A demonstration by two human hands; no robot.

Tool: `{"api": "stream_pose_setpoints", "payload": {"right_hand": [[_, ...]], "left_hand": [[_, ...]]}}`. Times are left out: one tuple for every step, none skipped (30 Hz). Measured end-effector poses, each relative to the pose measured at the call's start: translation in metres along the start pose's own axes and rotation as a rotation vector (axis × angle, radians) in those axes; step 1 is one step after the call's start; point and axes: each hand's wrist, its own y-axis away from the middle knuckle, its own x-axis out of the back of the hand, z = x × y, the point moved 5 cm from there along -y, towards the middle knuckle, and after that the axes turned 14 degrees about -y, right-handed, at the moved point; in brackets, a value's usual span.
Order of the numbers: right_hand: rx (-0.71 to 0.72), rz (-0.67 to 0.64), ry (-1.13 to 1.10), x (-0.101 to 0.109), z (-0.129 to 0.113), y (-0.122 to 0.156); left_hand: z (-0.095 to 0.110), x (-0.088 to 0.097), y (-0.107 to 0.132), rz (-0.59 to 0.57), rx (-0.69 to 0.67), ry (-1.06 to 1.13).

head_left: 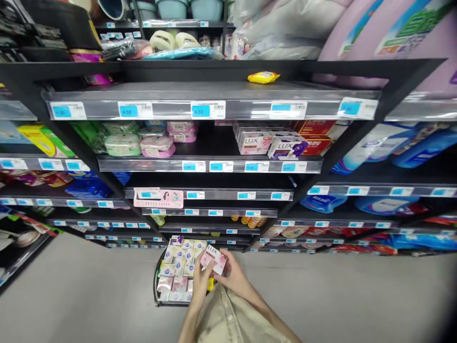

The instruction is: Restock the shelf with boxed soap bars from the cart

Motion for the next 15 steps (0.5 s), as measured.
{"api": "stream_pose_setpoints", "payload": {"right_hand": [[0.015, 0.009, 0.032, 0.002, -0.004, 0.0], [0.027, 0.014, 0.062, 0.003, -0.007, 0.002], [0.038, 0.022, 0.073, 0.004, -0.011, 0.003], [0.046, 0.032, 0.061, 0.005, -0.015, 0.005], [0.051, 0.038, 0.033, 0.005, -0.019, 0.007], [0.054, 0.039, -0.006, 0.004, -0.024, 0.01], [0.055, 0.036, -0.051, 0.002, -0.03, 0.012], [0.053, 0.029, -0.097, 0.0, -0.035, 0.014], [0.048, 0.018, -0.14, -0.002, -0.042, 0.017], [0.041, 0.005, -0.177, -0.004, -0.048, 0.019], [0.028, -0.011, -0.205, -0.006, -0.055, 0.021], [0.012, -0.027, -0.225, -0.009, -0.061, 0.022], [0.0, -0.039, -0.24, -0.011, -0.066, 0.024], [-0.011, -0.055, -0.248, -0.013, -0.07, 0.025], [-0.016, -0.07, -0.254, -0.016, -0.073, 0.026]], "left_hand": [[0.005, 0.001, 0.0, -0.013, -0.005, -0.006], [0.008, 0.002, 0.0, -0.021, -0.006, -0.006], [0.01, 0.003, 0.0, -0.028, -0.009, 0.004], [0.009, 0.004, -0.001, -0.04, -0.015, 0.023], [0.008, 0.005, 0.0, -0.057, -0.021, 0.049], [0.006, 0.004, 0.001, -0.081, -0.022, 0.08], [0.003, 0.003, 0.003, -0.108, -0.013, 0.114], [0.001, 0.002, 0.006, -0.134, 0.007, 0.148], [-0.002, 0.0, 0.011, -0.154, 0.034, 0.176], [-0.003, 0.0, 0.016, -0.158, 0.064, 0.199], [-0.002, 0.0, 0.022, -0.149, 0.088, 0.214], [0.0, 0.001, 0.029, -0.133, 0.099, 0.222], [0.004, 0.002, 0.035, -0.112, 0.098, 0.228], [0.01, 0.004, 0.04, -0.095, 0.08, 0.235], [0.015, 0.006, 0.045, -0.092, 0.056, 0.242]]}}
